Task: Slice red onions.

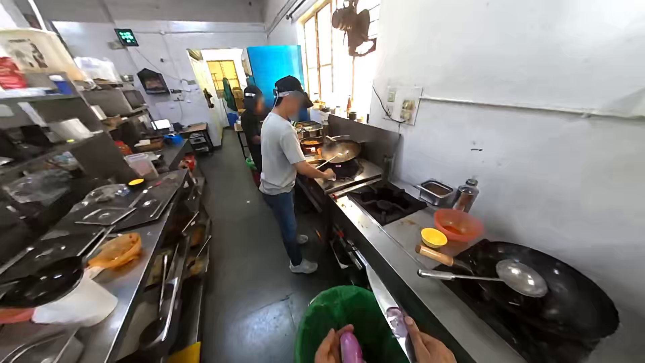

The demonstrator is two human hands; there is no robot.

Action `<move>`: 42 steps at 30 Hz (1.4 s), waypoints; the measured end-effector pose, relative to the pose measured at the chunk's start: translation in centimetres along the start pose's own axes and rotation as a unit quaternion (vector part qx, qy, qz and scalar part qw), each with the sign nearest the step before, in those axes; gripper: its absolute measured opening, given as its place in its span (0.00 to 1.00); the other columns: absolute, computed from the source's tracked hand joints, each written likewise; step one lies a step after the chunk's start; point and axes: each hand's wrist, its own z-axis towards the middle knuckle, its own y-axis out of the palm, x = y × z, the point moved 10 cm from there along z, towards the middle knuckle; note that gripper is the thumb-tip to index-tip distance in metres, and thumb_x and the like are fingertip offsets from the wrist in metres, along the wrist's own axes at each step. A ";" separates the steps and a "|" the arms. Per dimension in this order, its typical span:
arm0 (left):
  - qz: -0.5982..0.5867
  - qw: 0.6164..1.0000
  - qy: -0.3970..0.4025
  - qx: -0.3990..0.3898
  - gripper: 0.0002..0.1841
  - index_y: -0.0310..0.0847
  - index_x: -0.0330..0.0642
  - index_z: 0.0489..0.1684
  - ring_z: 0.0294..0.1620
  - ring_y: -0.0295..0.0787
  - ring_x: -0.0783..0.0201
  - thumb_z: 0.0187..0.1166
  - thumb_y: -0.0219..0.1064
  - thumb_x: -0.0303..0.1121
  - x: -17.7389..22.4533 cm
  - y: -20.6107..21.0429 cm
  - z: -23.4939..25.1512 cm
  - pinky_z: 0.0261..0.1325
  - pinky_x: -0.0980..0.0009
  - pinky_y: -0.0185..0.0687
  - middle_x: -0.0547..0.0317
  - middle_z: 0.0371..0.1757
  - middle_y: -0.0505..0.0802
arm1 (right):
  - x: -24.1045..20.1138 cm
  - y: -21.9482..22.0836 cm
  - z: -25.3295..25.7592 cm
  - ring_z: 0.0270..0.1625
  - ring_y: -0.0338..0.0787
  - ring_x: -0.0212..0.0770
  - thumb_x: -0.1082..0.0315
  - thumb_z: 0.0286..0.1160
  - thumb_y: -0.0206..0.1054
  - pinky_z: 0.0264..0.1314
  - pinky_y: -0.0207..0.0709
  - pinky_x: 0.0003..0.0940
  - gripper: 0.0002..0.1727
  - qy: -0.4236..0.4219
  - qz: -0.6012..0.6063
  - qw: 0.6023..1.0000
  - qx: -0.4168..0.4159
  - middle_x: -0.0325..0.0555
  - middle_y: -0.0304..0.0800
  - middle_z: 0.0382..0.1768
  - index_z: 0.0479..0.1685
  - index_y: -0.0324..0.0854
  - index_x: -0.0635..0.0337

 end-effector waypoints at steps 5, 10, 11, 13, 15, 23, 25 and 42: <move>0.077 0.989 0.128 -0.003 0.27 0.65 0.41 0.85 0.58 0.89 0.46 0.84 0.58 0.30 4.1 -0.4 -2.0 0.53 0.49 0.89 0.40 0.70 0.84 | 1.7 0.9 1.3 0.45 0.94 0.58 0.13 0.49 0.65 0.45 0.82 0.66 0.47 0.012 -0.118 0.993 0.003 0.53 0.95 0.36 0.37 0.92 0.52; 0.324 0.884 0.336 0.028 0.31 0.82 0.34 0.69 0.63 0.91 0.56 0.63 0.85 0.30 10.4 1.8 -4.5 0.64 0.59 0.92 0.50 0.65 0.91 | 1.5 -0.3 0.2 0.38 0.92 0.57 0.21 0.77 0.44 0.37 0.80 0.64 0.45 0.011 -0.101 0.993 0.067 0.52 0.91 0.29 0.29 0.89 0.53; 0.355 0.869 0.344 0.029 0.29 0.85 0.36 0.66 0.63 0.92 0.57 0.62 0.86 0.31 10.8 2.4 -4.8 0.63 0.59 0.94 0.52 0.64 0.92 | 1.4 -0.6 0.0 0.36 0.91 0.56 0.20 0.77 0.42 0.34 0.79 0.62 0.45 0.015 -0.116 0.991 0.072 0.51 0.89 0.26 0.26 0.88 0.52; 0.406 0.836 0.369 0.024 0.25 0.89 0.41 0.61 0.63 0.91 0.59 0.62 0.86 0.32 11.3 3.6 -5.0 0.64 0.61 0.93 0.56 0.62 0.92 | 1.1 -0.9 0.2 0.35 0.91 0.55 0.17 0.72 0.45 0.33 0.79 0.61 0.46 0.019 -0.159 0.985 0.071 0.50 0.89 0.25 0.23 0.86 0.51; 0.441 0.805 0.398 0.016 0.23 0.90 0.44 0.59 0.63 0.91 0.61 0.62 0.86 0.31 11.3 4.7 -5.1 0.66 0.61 0.93 0.59 0.60 0.93 | 1.2 -0.8 0.8 0.37 0.92 0.56 0.14 0.63 0.52 0.35 0.79 0.61 0.45 0.032 -0.190 0.979 0.062 0.51 0.91 0.28 0.26 0.87 0.50; 0.503 0.719 0.477 -0.049 0.22 0.90 0.46 0.57 0.68 0.89 0.59 0.62 0.83 0.25 10.4 7.5 -6.0 0.70 0.59 0.90 0.60 0.60 0.94 | 2.9 -1.0 2.1 0.43 0.94 0.56 0.17 0.73 0.32 0.39 0.80 0.61 0.51 0.065 -0.175 0.980 0.061 0.51 0.93 0.31 0.26 0.89 0.50; 0.512 0.711 0.477 -0.067 0.21 0.90 0.46 0.56 0.68 0.88 0.59 0.62 0.83 0.25 9.9 7.6 -6.1 0.72 0.59 0.89 0.60 0.59 0.94 | 3.6 -1.1 2.6 0.43 0.93 0.56 0.14 0.69 0.37 0.40 0.81 0.61 0.51 0.085 -0.184 0.978 0.056 0.51 0.92 0.32 0.26 0.89 0.50; 0.607 0.720 0.288 -0.172 0.32 0.79 0.43 0.74 0.68 0.87 0.59 0.68 0.82 0.39 5.3 9.8 -2.5 0.77 0.56 0.80 0.54 0.68 0.90 | 1.7 -0.7 1.0 0.40 0.93 0.64 0.30 0.85 0.45 0.36 0.80 0.67 0.40 -0.019 -0.204 0.973 0.107 0.59 0.92 0.31 0.35 0.90 0.56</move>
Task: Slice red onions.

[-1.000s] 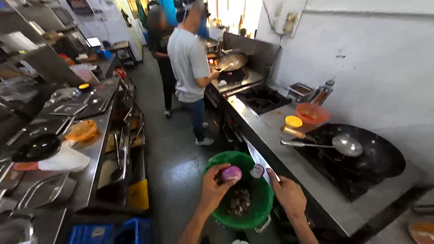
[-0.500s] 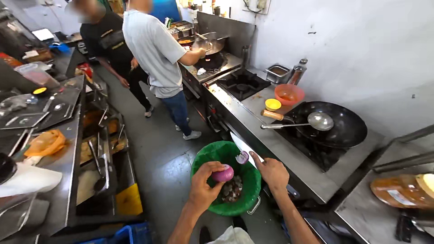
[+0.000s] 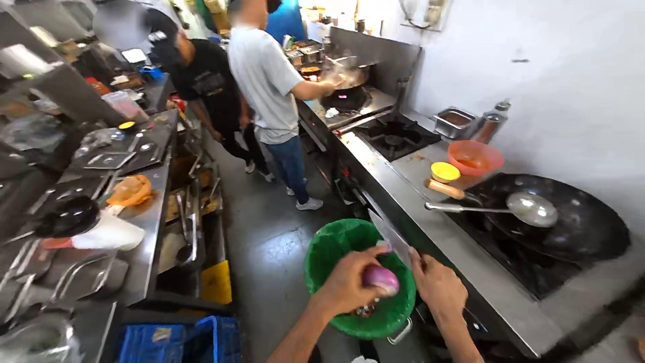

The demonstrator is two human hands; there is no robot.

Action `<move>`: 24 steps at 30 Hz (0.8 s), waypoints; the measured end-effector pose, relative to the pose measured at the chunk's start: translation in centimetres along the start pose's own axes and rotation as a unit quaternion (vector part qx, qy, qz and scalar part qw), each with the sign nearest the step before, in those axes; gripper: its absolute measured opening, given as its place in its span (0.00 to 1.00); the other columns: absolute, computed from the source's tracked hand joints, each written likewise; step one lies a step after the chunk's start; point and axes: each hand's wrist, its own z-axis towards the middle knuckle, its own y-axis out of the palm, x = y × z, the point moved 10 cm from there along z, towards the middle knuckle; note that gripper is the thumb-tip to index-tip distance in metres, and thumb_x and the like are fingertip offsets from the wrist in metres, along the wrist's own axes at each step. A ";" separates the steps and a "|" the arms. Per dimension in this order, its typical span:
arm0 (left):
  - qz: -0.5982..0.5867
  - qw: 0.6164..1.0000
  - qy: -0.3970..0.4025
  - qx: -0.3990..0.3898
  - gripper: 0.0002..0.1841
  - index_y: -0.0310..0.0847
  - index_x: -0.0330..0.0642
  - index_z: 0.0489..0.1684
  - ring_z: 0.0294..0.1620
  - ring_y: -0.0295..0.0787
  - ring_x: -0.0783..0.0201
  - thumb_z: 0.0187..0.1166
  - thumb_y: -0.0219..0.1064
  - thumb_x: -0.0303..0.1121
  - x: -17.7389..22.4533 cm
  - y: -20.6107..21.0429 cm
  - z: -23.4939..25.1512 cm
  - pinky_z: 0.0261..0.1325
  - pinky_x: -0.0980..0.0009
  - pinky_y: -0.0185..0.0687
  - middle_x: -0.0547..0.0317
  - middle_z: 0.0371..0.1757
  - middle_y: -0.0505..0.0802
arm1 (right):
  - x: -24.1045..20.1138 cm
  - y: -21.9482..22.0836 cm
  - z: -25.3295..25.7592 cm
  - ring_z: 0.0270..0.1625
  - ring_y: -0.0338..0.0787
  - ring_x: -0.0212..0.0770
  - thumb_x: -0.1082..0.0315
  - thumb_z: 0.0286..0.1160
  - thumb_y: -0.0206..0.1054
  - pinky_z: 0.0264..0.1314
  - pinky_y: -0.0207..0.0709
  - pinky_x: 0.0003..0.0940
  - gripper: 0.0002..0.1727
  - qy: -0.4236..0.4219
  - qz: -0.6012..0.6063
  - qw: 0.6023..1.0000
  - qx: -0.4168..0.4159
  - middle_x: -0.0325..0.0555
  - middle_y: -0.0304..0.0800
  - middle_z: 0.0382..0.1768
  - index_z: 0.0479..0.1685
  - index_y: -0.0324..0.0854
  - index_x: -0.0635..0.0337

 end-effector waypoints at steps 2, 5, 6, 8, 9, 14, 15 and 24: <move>0.077 0.985 -0.037 -0.148 0.50 0.57 0.51 0.93 0.65 0.88 0.50 0.65 0.83 0.34 -0.5 3.7 2.1 0.74 0.48 0.80 0.47 0.64 0.91 | -1.6 -0.5 -1.0 0.39 0.93 0.66 0.36 0.86 0.51 0.35 0.81 0.67 0.34 -0.039 -0.013 0.999 0.017 0.60 0.92 0.31 0.39 0.89 0.56; 0.174 0.955 -0.082 -0.225 0.61 0.45 0.58 0.96 0.63 0.87 0.38 0.56 0.84 0.26 -2.0 5.9 3.5 0.65 0.39 0.83 0.39 0.60 0.90 | -2.6 -1.6 -1.6 0.38 0.93 0.65 0.37 0.86 0.52 0.33 0.80 0.66 0.32 -0.048 -0.031 0.998 0.025 0.60 0.91 0.30 0.38 0.88 0.57; 0.188 0.952 -0.087 -0.225 0.61 0.45 0.60 0.96 0.64 0.86 0.38 0.56 0.84 0.25 -2.2 6.1 3.6 0.65 0.40 0.83 0.39 0.61 0.90 | -2.6 -2.1 -1.6 0.38 0.93 0.65 0.37 0.86 0.52 0.33 0.80 0.65 0.32 -0.043 -0.038 0.998 0.024 0.59 0.91 0.30 0.37 0.88 0.56; 0.197 0.951 -0.095 -0.219 0.61 0.45 0.64 0.96 0.65 0.85 0.38 0.57 0.84 0.25 -2.6 6.0 3.4 0.65 0.40 0.83 0.40 0.62 0.89 | -2.2 -2.5 -1.7 0.40 0.94 0.63 0.37 0.86 0.52 0.35 0.81 0.64 0.32 -0.024 -0.044 0.999 0.001 0.58 0.92 0.32 0.38 0.88 0.56; 0.202 0.949 -0.102 -0.219 0.62 0.43 0.66 0.96 0.66 0.85 0.39 0.58 0.84 0.26 -3.0 6.0 3.2 0.65 0.41 0.84 0.41 0.62 0.89 | -1.9 -2.6 -1.8 0.41 0.94 0.62 0.37 0.86 0.52 0.37 0.81 0.64 0.32 -0.012 -0.046 0.999 -0.017 0.58 0.93 0.33 0.39 0.88 0.55; 0.219 0.935 -0.178 -0.213 0.58 0.39 0.62 0.97 0.72 0.81 0.40 0.65 0.81 0.34 -6.7 6.2 2.1 0.72 0.42 0.79 0.41 0.71 0.85 | 0.4 -2.9 -2.5 0.45 0.94 0.58 0.32 0.85 0.50 0.41 0.82 0.61 0.34 0.043 -0.052 0.996 -0.054 0.53 0.93 0.35 0.38 0.87 0.51; 0.213 0.936 -0.188 -0.210 0.57 0.40 0.59 0.97 0.72 0.82 0.41 0.66 0.80 0.35 -7.4 6.1 1.8 0.72 0.42 0.79 0.42 0.70 0.86 | 0.8 -3.1 -2.6 0.44 0.94 0.58 0.32 0.85 0.50 0.41 0.82 0.61 0.33 0.049 -0.041 0.997 -0.051 0.53 0.93 0.35 0.38 0.87 0.51; -0.134 0.985 -0.034 0.104 0.21 0.88 0.39 0.57 0.62 0.91 0.62 0.63 0.83 0.27 -4.3 0.0 -1.2 0.67 0.61 0.92 0.55 0.60 0.92 | -0.5 -3.8 -6.6 0.36 0.91 0.34 0.42 0.81 0.65 0.40 0.87 0.40 0.20 -0.040 0.271 0.956 -0.107 0.35 0.93 0.36 0.56 0.88 0.46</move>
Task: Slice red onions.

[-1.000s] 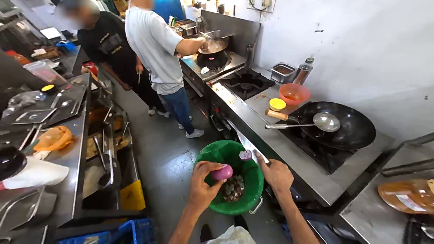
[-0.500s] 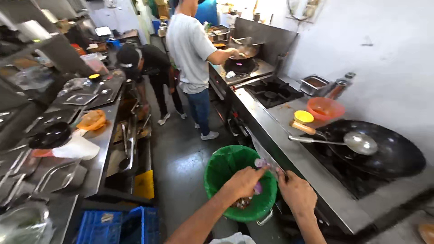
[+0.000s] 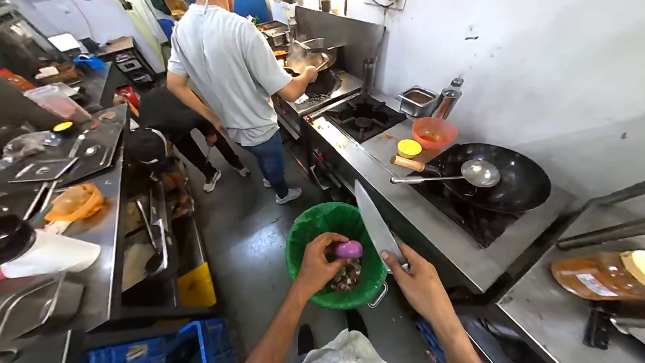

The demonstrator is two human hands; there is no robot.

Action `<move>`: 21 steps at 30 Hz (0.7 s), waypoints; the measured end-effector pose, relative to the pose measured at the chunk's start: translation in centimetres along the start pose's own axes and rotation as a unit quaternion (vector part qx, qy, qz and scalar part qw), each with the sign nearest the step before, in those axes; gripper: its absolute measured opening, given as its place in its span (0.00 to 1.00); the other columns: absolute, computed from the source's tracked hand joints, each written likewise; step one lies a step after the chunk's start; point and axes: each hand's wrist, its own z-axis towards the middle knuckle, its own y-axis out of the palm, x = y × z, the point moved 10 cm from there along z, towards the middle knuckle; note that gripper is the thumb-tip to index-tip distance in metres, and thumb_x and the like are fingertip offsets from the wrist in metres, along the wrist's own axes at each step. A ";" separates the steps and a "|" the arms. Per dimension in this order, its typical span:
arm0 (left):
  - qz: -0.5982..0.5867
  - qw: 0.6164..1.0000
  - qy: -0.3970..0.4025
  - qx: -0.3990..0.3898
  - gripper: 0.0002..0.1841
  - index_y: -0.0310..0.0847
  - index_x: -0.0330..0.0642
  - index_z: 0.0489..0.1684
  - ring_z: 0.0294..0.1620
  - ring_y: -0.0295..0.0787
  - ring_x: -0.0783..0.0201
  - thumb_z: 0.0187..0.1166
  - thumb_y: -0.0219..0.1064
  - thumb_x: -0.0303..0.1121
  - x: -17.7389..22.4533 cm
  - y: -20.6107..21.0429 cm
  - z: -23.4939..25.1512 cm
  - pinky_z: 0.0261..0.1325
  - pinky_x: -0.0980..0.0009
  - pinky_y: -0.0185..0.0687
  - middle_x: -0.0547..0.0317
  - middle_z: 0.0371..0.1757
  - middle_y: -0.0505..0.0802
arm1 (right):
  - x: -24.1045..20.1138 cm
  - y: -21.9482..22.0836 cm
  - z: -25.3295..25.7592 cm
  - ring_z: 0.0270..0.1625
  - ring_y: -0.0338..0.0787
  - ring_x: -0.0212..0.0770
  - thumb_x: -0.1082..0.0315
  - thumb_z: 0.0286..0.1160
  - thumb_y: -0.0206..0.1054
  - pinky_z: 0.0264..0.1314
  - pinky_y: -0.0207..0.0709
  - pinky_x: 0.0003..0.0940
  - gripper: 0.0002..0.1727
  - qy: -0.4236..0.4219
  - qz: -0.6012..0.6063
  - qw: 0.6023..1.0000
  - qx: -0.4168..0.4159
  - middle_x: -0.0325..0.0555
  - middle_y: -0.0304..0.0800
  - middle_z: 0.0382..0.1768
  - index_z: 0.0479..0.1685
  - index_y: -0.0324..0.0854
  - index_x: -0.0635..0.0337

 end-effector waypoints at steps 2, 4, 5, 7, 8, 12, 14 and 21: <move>0.048 0.996 0.063 0.031 0.20 0.90 0.42 0.56 0.62 0.91 0.63 0.63 0.83 0.26 1.8 -0.9 -0.4 0.67 0.62 0.91 0.59 0.59 0.93 | -1.9 -0.1 -1.4 0.37 0.92 0.36 0.42 0.82 0.63 0.40 0.87 0.44 0.19 -0.023 -0.086 0.996 0.018 0.36 0.92 0.34 0.51 0.87 0.45; 0.106 0.987 0.107 0.054 0.20 0.91 0.46 0.55 0.65 0.89 0.65 0.62 0.84 0.28 3.3 -1.6 -0.5 0.70 0.63 0.89 0.63 0.59 0.93 | -2.9 -0.1 -2.1 0.33 0.91 0.39 0.42 0.82 0.62 0.35 0.85 0.46 0.19 -0.032 -0.139 0.989 0.028 0.37 0.90 0.29 0.47 0.86 0.44; 0.125 0.982 0.124 0.066 0.20 0.91 0.47 0.54 0.67 0.88 0.65 0.62 0.84 0.28 3.9 -2.0 -0.6 0.71 0.63 0.88 0.63 0.59 0.93 | -3.3 -0.1 -2.3 0.31 0.91 0.41 0.41 0.82 0.61 0.32 0.84 0.48 0.19 -0.035 -0.157 0.987 0.030 0.38 0.89 0.27 0.45 0.86 0.44; 0.156 0.973 0.151 0.081 0.20 0.91 0.49 0.53 0.69 0.86 0.64 0.61 0.84 0.28 4.8 -2.4 -0.8 0.73 0.64 0.87 0.64 0.60 0.93 | -4.0 -0.1 -2.8 0.30 0.91 0.43 0.40 0.83 0.60 0.30 0.83 0.49 0.20 -0.040 -0.189 0.981 0.029 0.39 0.88 0.26 0.45 0.85 0.44; 0.169 0.968 0.165 0.084 0.19 0.92 0.49 0.52 0.70 0.85 0.64 0.62 0.84 0.28 5.2 -2.5 -1.0 0.74 0.63 0.86 0.63 0.60 0.93 | -4.3 -0.1 -2.9 0.30 0.91 0.45 0.40 0.83 0.60 0.29 0.83 0.50 0.20 -0.040 -0.206 0.977 0.028 0.39 0.88 0.26 0.45 0.85 0.45; 0.200 0.954 0.209 0.081 0.15 0.93 0.49 0.51 0.71 0.84 0.63 0.65 0.82 0.28 6.6 -2.3 -1.4 0.76 0.63 0.83 0.64 0.58 0.93 | -5.2 -0.3 -3.0 0.31 0.91 0.49 0.40 0.84 0.58 0.29 0.81 0.52 0.21 -0.020 -0.265 0.964 -0.008 0.43 0.87 0.25 0.45 0.84 0.46; 0.184 0.960 0.190 0.095 0.16 0.93 0.48 0.52 0.68 0.86 0.64 0.64 0.83 0.29 6.5 -2.0 -1.6 0.73 0.64 0.86 0.63 0.58 0.93 | -5.6 -0.1 -2.9 0.33 0.91 0.50 0.41 0.85 0.57 0.32 0.82 0.52 0.20 -0.007 -0.264 0.964 -0.023 0.43 0.88 0.27 0.47 0.83 0.46; 0.026 0.972 0.045 0.228 0.23 0.91 0.38 0.52 0.53 0.94 0.63 0.56 0.88 0.30 5.0 -0.6 -3.3 0.54 0.66 0.97 0.54 0.54 0.93 | -5.3 1.5 -3.2 0.31 0.92 0.37 0.48 0.85 0.62 0.33 0.87 0.43 0.17 -0.058 -0.068 0.991 0.098 0.37 0.91 0.30 0.54 0.85 0.51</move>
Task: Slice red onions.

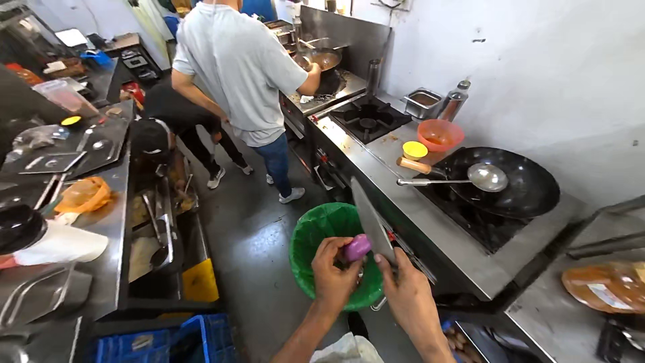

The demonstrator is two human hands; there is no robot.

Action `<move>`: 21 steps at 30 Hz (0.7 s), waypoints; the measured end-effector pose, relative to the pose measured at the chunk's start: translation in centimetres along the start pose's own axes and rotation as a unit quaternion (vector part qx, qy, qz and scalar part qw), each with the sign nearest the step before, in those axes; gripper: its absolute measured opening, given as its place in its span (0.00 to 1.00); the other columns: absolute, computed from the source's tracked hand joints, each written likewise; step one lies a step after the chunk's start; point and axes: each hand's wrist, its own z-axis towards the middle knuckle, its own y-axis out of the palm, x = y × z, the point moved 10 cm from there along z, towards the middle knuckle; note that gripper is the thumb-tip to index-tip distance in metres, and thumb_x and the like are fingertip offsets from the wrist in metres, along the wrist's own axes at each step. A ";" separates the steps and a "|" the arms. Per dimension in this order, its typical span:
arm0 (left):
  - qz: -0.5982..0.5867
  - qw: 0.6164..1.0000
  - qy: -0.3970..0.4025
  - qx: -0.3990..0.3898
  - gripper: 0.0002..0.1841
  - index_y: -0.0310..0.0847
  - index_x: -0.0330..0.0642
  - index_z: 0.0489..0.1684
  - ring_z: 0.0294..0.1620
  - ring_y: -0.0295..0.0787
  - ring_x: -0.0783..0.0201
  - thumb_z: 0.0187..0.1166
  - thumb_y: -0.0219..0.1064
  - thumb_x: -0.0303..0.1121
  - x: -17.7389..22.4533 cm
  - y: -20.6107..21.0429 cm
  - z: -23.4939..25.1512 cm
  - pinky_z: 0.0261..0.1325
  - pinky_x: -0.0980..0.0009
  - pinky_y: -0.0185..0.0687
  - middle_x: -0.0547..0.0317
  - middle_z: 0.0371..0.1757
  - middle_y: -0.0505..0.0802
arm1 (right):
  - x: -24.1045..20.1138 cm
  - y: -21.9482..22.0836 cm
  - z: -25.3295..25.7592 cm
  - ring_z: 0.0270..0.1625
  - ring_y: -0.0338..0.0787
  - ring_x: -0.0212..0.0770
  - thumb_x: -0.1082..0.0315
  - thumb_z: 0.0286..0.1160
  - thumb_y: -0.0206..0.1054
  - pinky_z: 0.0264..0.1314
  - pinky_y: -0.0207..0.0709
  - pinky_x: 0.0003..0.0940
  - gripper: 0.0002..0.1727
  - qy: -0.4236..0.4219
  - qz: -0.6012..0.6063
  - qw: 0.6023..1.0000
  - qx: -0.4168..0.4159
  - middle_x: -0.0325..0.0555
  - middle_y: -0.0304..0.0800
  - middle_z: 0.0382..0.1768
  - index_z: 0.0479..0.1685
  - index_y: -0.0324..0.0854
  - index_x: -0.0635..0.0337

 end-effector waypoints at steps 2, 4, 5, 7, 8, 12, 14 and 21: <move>-0.064 0.997 -0.041 0.000 0.24 0.89 0.34 0.53 0.55 0.93 0.60 0.57 0.88 0.30 -0.2 0.5 -0.1 0.55 0.64 0.97 0.50 0.55 0.92 | 0.8 0.0 -0.2 0.30 0.92 0.35 0.52 0.85 0.64 0.31 0.90 0.39 0.20 0.007 0.130 0.991 0.012 0.40 0.93 0.36 0.62 0.84 0.57; -0.120 0.987 -0.105 -0.019 0.26 0.87 0.33 0.57 0.57 0.92 0.60 0.59 0.87 0.30 -1.1 0.8 0.1 0.59 0.63 0.95 0.49 0.57 0.92 | 1.3 -0.6 0.2 0.30 0.91 0.35 0.54 0.81 0.70 0.29 0.89 0.38 0.25 -0.002 0.211 0.977 0.026 0.45 0.92 0.41 0.68 0.79 0.64; -0.159 0.978 -0.129 -0.034 0.26 0.85 0.31 0.59 0.57 0.93 0.59 0.61 0.86 0.30 -1.4 1.1 0.2 0.61 0.62 0.94 0.48 0.57 0.92 | 1.5 -0.7 0.7 0.33 0.91 0.34 0.55 0.76 0.75 0.30 0.89 0.36 0.31 -0.005 0.241 0.971 0.012 0.46 0.92 0.46 0.72 0.75 0.66; -0.242 0.956 -0.153 -0.070 0.26 0.82 0.27 0.62 0.57 0.93 0.56 0.64 0.84 0.27 -1.5 2.2 0.2 0.63 0.60 0.91 0.44 0.57 0.93 | 1.7 0.3 2.1 0.36 0.89 0.33 0.60 0.66 0.81 0.31 0.87 0.32 0.42 -0.012 0.306 0.950 -0.058 0.47 0.89 0.53 0.79 0.66 0.67; -0.281 0.940 -0.172 -0.090 0.25 0.82 0.27 0.64 0.57 0.92 0.56 0.67 0.81 0.26 -1.5 3.0 0.0 0.64 0.60 0.89 0.43 0.57 0.92 | 1.8 1.0 2.7 0.35 0.88 0.32 0.63 0.63 0.82 0.29 0.86 0.30 0.43 -0.014 0.329 0.940 -0.090 0.46 0.89 0.53 0.79 0.65 0.66; -0.353 0.884 -0.276 -0.133 0.16 0.81 0.29 0.63 0.51 0.91 0.58 0.81 0.62 0.28 -2.1 4.8 -0.9 0.54 0.59 0.91 0.46 0.54 0.91 | 2.4 1.8 4.1 0.24 0.86 0.31 0.72 0.55 0.83 0.21 0.84 0.29 0.30 -0.006 0.359 0.925 -0.121 0.39 0.91 0.37 0.61 0.77 0.65; -0.254 0.907 -0.283 -0.184 0.16 0.85 0.30 0.58 0.47 0.92 0.61 0.81 0.69 0.33 -2.1 4.2 -0.2 0.54 0.62 0.90 0.48 0.50 0.93 | 1.9 1.3 4.2 0.35 0.93 0.33 0.72 0.47 0.88 0.36 0.91 0.33 0.31 -0.047 0.327 0.935 -0.125 0.40 0.94 0.39 0.55 0.80 0.67; -0.150 0.847 -0.357 -0.363 0.14 0.84 0.28 0.55 0.42 0.93 0.57 0.79 0.71 0.29 -2.8 4.7 -0.7 0.51 0.56 0.93 0.45 0.47 0.93 | 0.9 2.1 3.8 0.46 0.95 0.38 0.59 0.39 0.95 0.54 0.91 0.39 0.35 -0.178 0.190 0.944 -0.202 0.50 0.95 0.43 0.50 0.86 0.68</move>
